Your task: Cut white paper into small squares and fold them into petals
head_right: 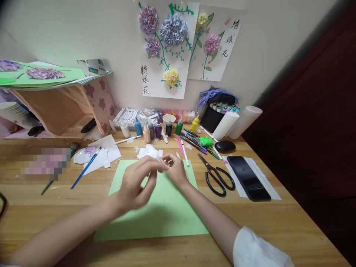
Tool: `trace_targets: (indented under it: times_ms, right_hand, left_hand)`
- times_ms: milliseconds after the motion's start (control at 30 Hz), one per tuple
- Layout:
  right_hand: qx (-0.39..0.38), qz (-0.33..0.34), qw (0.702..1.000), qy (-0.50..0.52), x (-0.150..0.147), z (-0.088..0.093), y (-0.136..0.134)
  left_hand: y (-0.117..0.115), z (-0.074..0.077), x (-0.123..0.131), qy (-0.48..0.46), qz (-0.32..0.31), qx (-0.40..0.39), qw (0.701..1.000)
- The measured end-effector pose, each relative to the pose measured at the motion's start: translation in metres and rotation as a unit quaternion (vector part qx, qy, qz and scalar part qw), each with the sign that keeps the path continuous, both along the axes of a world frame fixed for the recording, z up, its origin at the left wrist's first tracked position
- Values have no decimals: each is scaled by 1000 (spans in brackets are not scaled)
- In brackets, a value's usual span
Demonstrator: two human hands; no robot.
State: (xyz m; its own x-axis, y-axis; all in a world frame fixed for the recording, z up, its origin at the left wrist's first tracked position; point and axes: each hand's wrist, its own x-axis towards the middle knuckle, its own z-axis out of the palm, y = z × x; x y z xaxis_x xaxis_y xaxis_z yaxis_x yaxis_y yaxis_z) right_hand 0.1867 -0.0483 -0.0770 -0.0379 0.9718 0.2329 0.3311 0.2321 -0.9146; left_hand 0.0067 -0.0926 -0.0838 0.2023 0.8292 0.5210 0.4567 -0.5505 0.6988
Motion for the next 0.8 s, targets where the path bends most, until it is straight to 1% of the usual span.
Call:
trace_targets:
  times_ms: [67,100,167,267,367,433,567,667,800]
  right_hand:
    - [3,-5,1000,2,0,0,1]
    - [2,-5,1000,3,0,-1,2]
    - [-2,0,1000,7,0,-2,4]
    - [-9,7,1000,15,1,-4,5]
    - [-20,15,999,21,2,-6,6]
    - [-28,20,999,21,2,-7,5]
    - [-36,28,999,18,2,-6,4]
    - [-29,49,998,18,1,-3,3]
    - [-23,70,997,17,1,0,2]
  left_hand:
    - [6,15,11,10,-14,7,1000]
    - [11,20,15,19,-20,8,1000]
    - [19,24,20,45,-22,4,999]
    - [27,21,22,82,16,-31,996]
    - [32,18,19,84,39,-81,992]
    - [35,17,18,65,28,-121,990]
    - [38,19,17,4,-17,-184,983]
    - [38,20,17,-26,-42,-208,977]
    - [38,19,17,-34,-47,-218,974]
